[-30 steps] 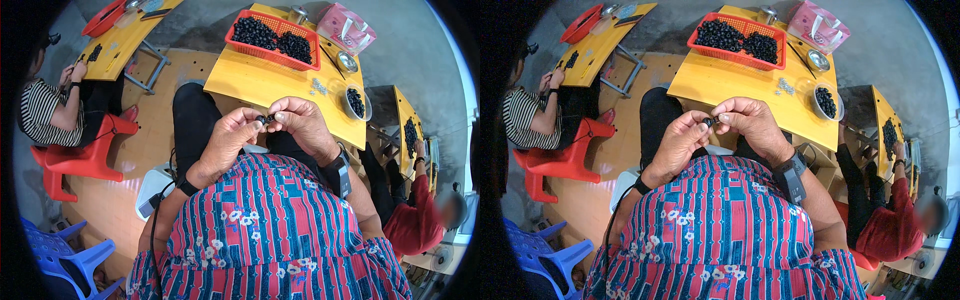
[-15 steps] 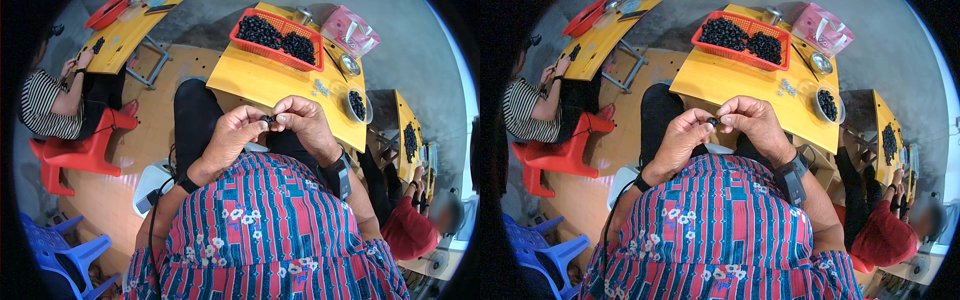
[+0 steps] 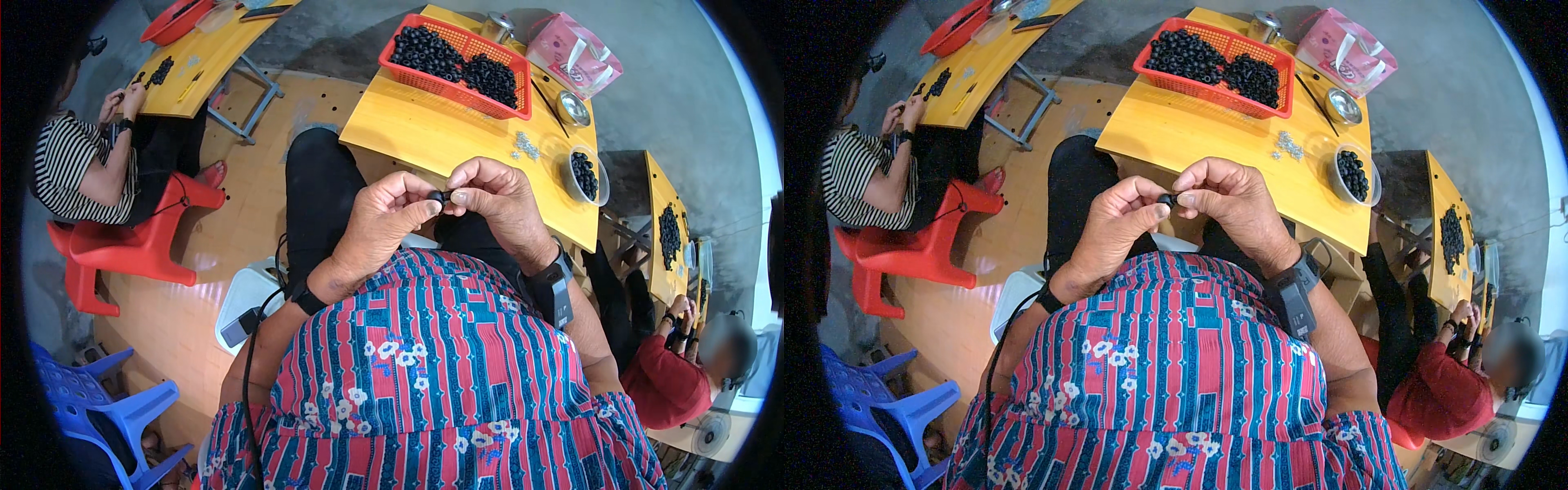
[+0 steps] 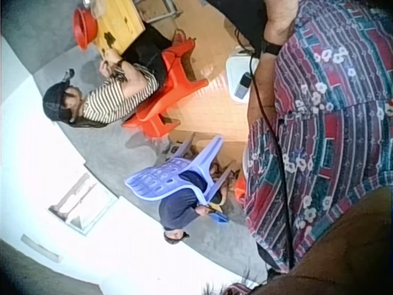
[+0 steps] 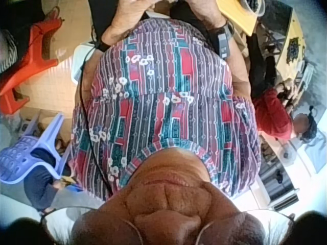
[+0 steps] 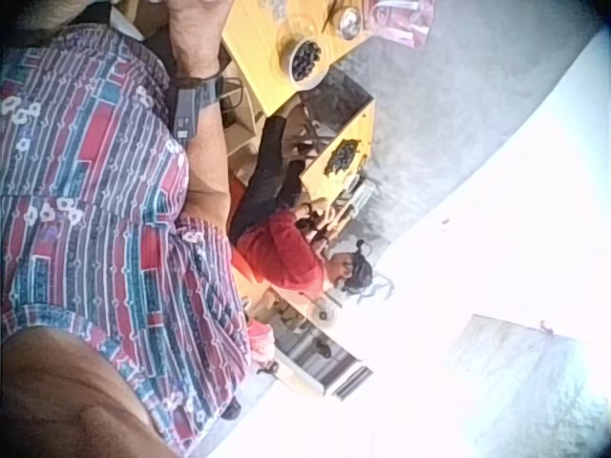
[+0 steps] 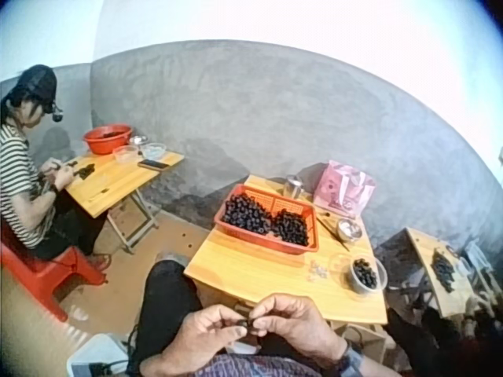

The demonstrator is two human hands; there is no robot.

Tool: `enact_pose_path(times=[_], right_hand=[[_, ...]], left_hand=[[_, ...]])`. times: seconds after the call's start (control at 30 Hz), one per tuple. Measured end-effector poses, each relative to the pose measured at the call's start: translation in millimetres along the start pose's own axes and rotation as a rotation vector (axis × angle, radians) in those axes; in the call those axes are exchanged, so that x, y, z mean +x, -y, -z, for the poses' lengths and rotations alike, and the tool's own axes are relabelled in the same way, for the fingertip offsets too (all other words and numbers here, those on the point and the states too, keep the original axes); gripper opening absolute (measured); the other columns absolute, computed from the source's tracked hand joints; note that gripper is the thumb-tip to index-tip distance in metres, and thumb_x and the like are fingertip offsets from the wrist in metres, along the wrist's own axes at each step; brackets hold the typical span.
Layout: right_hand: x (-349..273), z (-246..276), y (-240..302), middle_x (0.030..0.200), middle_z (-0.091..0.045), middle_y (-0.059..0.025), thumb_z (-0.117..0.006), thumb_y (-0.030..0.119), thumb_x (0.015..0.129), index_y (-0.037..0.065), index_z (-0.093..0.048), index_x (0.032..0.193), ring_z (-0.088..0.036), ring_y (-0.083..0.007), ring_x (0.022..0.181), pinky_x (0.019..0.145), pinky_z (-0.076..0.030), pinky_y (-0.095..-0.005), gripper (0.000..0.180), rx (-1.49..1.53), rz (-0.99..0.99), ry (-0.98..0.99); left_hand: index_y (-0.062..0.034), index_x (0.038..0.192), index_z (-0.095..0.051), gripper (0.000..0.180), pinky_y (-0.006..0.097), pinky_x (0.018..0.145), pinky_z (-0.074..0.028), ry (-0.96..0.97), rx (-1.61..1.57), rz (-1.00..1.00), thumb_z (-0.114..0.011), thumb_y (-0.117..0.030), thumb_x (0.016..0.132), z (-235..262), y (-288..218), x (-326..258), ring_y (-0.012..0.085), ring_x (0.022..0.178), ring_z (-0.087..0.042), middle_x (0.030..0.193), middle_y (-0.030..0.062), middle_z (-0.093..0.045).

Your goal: Manually inspecting and sorting small black plastic or rubber components on a work table.

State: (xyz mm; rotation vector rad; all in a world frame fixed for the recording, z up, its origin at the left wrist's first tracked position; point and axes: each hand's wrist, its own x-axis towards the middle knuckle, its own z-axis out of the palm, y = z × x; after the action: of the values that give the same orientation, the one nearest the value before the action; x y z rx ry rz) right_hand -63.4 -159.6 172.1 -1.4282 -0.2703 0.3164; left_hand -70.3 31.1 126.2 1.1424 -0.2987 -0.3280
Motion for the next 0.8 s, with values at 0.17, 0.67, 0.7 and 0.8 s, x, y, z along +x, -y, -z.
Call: enact_pose_path(times=[0.17,0.67,0.7,0.8], right_hand=[[1.5,3.0,1.7,0.079,-0.063,-0.0003,-0.065,0.002,0.083,0.000,-0.065,0.092,-0.057,-0.0066,0.070,0.067,-0.048,-0.0208,0.009,-0.069,-0.004,0.013],[5.5,3.0,-3.7,0.078,-0.065,-0.0006,-0.066,0.007,0.085,0.000,-0.067,0.093,-0.056,-0.0054,0.068,0.064,-0.047,-0.0193,0.011,-0.094,0.015,0.041],[5.3,2.7,-4.4,0.078,-0.065,-0.0006,-0.065,0.007,0.085,0.000,-0.067,0.093,-0.056,-0.0053,0.068,0.063,-0.047,-0.0191,0.011,-0.133,0.019,0.034],[5.6,0.8,-5.1,0.078,-0.065,-0.0007,-0.064,0.007,0.086,-0.001,-0.067,0.094,-0.056,-0.0051,0.067,0.063,-0.047,-0.0190,0.011,-0.185,0.026,0.020]], left_hand=[[-0.0020,0.096,-0.060,0.012,0.018,0.063,-0.043,0.003,0.019,-0.018,-0.064,-0.007,0.086,0.7,1.5,0.7,0.0034,0.071,-0.051,0.080,-0.0014,-0.058],[-0.0018,0.097,-0.061,0.013,0.018,0.062,-0.044,-0.018,0.082,-0.029,-0.065,-0.008,0.086,2.7,2.7,2.1,0.0035,0.069,-0.051,0.079,-0.0011,-0.058],[-0.0018,0.097,-0.061,0.013,0.018,0.062,-0.044,-0.021,0.082,-0.030,-0.065,-0.008,0.086,3.6,3.0,1.8,0.0035,0.069,-0.051,0.079,-0.0011,-0.058],[-0.0016,0.097,-0.061,0.013,0.018,0.062,-0.044,-0.022,0.074,-0.012,-0.064,-0.008,0.086,5.6,3.8,1.5,0.0035,0.069,-0.051,0.080,-0.0010,-0.058]])
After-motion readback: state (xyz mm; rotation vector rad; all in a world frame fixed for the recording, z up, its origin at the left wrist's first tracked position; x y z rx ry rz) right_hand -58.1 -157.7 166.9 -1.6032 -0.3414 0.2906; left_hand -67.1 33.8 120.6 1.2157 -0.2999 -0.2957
